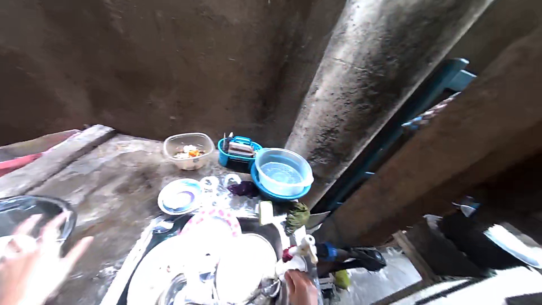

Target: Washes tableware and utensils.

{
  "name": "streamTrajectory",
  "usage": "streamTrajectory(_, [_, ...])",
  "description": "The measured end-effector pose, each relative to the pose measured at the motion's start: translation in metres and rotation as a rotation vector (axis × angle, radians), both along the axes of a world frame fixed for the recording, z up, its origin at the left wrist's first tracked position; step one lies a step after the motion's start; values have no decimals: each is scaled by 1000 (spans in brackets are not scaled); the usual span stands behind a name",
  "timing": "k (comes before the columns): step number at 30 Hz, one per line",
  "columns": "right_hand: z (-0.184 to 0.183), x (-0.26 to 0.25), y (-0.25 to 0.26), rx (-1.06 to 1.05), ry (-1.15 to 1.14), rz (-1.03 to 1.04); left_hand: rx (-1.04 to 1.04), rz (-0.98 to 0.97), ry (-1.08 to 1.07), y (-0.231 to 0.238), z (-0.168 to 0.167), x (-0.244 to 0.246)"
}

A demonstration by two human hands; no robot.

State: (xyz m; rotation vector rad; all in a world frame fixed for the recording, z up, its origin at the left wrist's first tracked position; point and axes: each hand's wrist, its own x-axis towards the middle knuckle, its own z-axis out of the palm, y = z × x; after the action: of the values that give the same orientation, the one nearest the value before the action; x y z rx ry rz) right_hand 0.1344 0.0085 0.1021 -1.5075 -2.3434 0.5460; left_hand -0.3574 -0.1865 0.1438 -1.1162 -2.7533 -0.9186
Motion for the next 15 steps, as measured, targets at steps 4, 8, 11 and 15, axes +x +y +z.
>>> streamTrajectory(4, [-13, 5, 16, -333, 482, -65, 144, -385, -288, 103, -29, 115])
streamTrajectory(8, [-56, -19, 28, -814, 1177, -440, 38, -482, -1078, 151, -74, 240])
streamTrajectory(11, [-60, -41, 22, -979, 1454, -587, -14, -362, -1503, 180, -99, 305])
streamTrajectory(15, [-61, -55, 15, -1015, 1641, -677, 206, -269, -1519, 216, -115, 335])
